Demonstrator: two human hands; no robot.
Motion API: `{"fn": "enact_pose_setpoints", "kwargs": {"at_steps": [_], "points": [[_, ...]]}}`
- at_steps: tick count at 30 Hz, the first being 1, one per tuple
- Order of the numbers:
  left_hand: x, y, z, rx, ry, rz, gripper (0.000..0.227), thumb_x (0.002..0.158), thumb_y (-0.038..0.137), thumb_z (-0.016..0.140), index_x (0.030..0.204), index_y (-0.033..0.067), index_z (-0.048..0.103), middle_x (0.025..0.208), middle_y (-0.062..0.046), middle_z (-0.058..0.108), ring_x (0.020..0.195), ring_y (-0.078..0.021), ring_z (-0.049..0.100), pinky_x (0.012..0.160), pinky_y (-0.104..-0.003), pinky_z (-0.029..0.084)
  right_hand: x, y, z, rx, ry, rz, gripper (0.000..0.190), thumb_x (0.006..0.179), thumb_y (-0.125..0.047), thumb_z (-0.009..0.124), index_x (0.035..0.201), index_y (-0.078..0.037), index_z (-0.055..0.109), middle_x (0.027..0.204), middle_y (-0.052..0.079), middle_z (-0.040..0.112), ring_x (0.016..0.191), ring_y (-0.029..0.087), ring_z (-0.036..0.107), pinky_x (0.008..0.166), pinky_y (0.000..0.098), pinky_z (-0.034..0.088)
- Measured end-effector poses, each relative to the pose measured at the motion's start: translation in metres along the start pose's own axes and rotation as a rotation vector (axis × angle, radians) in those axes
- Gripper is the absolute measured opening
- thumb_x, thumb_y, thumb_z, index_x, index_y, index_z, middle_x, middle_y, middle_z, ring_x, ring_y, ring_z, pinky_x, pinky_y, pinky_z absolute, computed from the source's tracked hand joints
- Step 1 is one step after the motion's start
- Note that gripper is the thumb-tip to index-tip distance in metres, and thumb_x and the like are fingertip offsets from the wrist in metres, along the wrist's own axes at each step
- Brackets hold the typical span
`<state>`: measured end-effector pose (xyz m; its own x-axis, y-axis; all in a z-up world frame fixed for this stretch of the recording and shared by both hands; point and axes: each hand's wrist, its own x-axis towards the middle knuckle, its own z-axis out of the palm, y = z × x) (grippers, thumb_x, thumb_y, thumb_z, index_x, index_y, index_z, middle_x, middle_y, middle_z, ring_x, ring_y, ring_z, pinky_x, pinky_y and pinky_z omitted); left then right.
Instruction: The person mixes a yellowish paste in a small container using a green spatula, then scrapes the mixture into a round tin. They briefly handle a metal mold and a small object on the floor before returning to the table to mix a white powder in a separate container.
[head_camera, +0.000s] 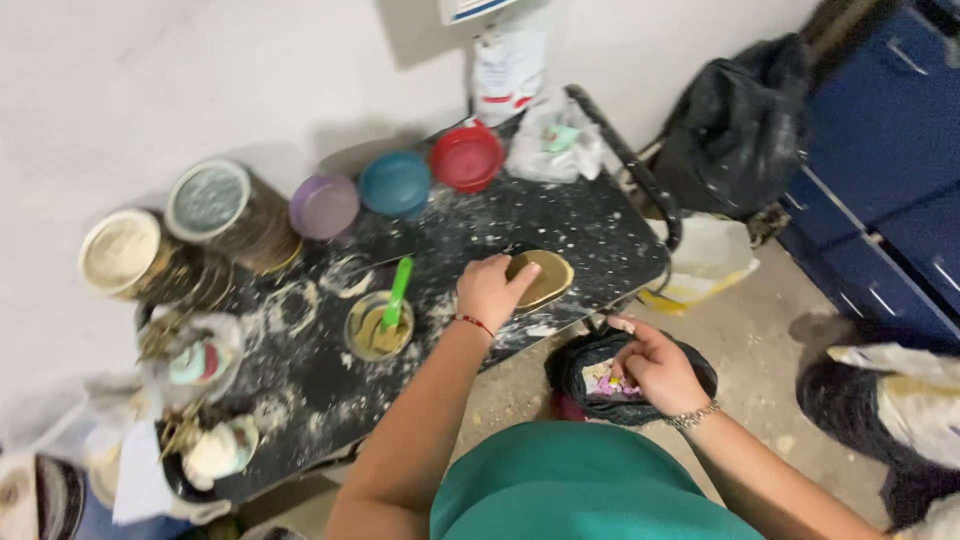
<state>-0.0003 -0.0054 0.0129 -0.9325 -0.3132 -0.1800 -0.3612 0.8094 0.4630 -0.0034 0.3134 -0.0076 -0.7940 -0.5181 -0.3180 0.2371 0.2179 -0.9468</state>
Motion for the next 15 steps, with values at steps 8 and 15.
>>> {"fn": "enact_pose_setpoints", "kwargs": {"at_steps": [8,15], "points": [[0.029,0.055,-0.024,0.225,-0.209,0.301,0.077,0.081,0.079,0.062,0.135,0.0245,0.068,0.144,0.001,0.065,0.139,-0.0271,0.048,0.111,-0.051,0.032,-0.041,0.054,-0.04,0.049,0.249,-0.073,0.076,0.077,0.015,0.041,0.149,-0.004,0.056,0.068,0.017,0.072,0.064,0.023,0.069,0.058,0.0284,0.051],[0.036,0.043,-0.006,0.338,-0.198,0.745,0.056,0.059,0.071,0.083,0.105,0.0401,0.074,0.153,0.004,0.053,0.15,-0.027,0.032,0.115,-0.057,0.019,-0.058,0.028,-0.046,0.042,0.321,-0.099,0.077,0.075,0.015,0.039,0.148,-0.006,0.055,0.066,0.014,0.069,0.061,0.02,0.065,0.052,0.0257,0.048]]}}
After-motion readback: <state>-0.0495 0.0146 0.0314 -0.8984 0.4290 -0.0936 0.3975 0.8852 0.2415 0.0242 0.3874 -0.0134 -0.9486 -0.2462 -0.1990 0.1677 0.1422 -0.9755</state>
